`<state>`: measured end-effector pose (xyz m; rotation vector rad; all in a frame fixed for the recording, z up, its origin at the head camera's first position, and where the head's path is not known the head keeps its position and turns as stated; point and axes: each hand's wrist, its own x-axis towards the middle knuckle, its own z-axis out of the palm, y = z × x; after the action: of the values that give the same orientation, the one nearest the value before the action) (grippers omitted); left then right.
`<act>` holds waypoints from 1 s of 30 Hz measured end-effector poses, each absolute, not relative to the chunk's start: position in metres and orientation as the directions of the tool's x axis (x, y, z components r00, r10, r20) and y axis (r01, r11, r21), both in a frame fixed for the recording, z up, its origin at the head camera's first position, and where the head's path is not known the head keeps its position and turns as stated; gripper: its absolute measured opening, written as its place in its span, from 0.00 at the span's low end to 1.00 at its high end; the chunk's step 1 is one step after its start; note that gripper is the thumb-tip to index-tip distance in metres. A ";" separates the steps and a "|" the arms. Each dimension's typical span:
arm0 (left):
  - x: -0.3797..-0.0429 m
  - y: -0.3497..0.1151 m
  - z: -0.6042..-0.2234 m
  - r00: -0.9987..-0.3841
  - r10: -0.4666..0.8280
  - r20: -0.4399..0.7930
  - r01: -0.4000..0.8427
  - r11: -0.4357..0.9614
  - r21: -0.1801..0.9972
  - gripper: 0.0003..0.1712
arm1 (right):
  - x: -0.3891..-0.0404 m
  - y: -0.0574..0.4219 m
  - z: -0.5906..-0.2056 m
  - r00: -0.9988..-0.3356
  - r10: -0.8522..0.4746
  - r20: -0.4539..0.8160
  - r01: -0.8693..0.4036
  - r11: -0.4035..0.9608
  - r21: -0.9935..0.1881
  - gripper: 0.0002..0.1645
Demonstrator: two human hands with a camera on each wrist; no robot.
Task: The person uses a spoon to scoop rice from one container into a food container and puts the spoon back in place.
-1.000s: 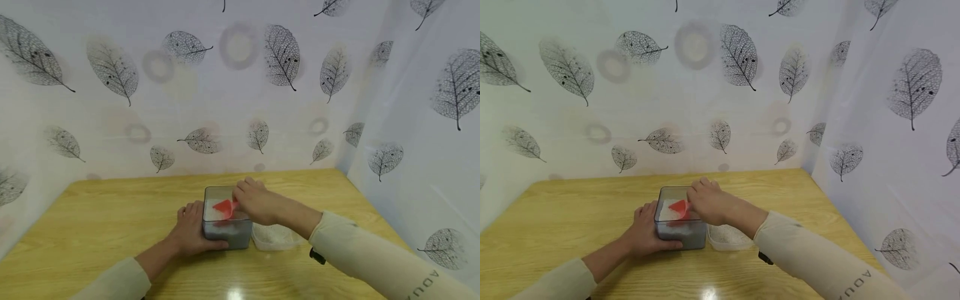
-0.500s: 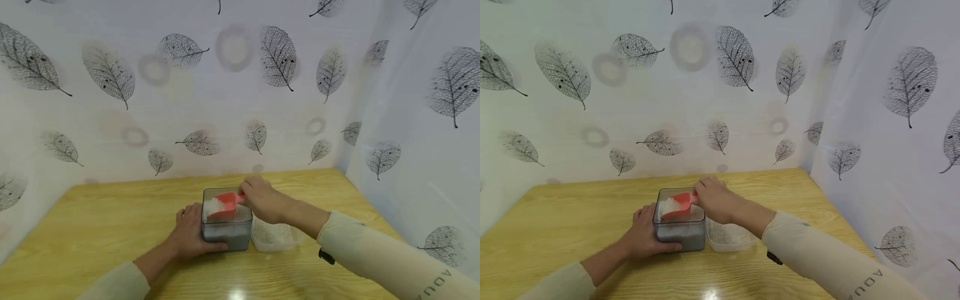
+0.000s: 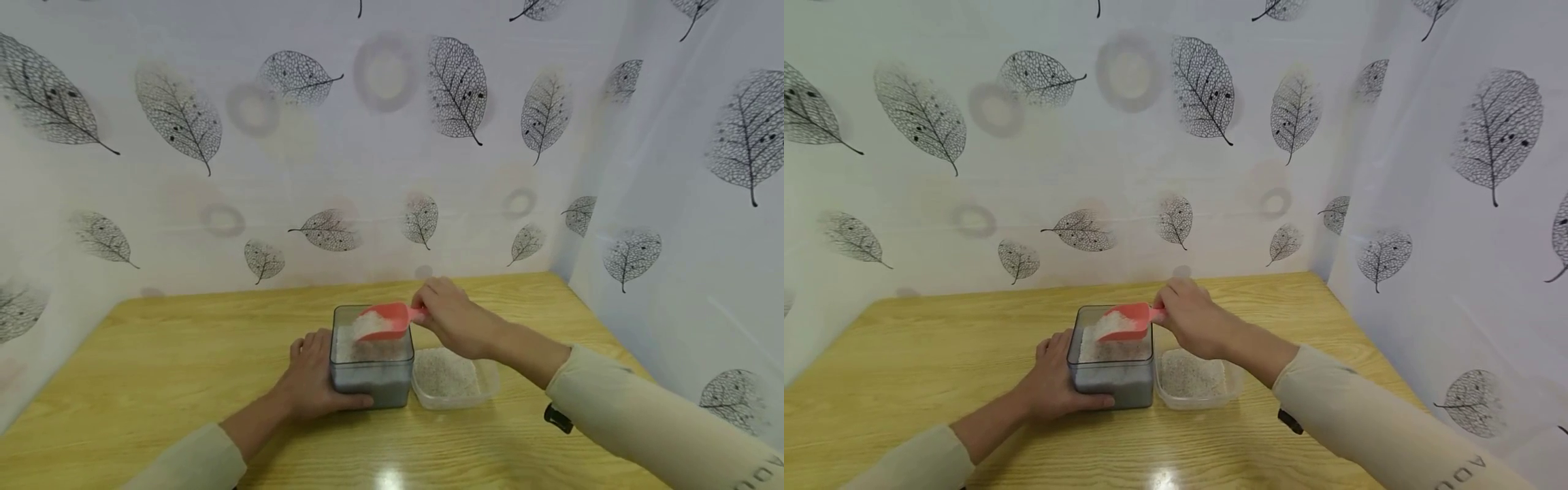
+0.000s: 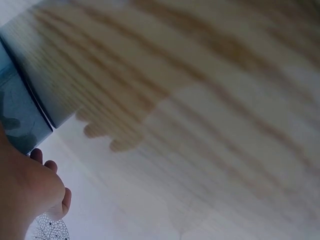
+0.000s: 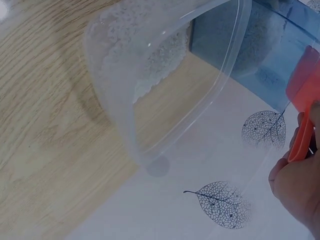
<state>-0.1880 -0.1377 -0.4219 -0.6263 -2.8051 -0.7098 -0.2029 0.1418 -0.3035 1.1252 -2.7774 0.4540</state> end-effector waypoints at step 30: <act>-0.192 -0.141 -0.421 -0.891 0.364 0.270 0.449 0.790 0.416 0.66 | -0.189 0.247 -0.302 -0.621 -0.635 0.461 -0.760 0.631 -0.155 0.09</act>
<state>-0.1921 -0.1410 -0.4210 -0.6425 -2.8040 -0.7181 -0.1894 0.2472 -0.3024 1.1117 -2.4913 0.4788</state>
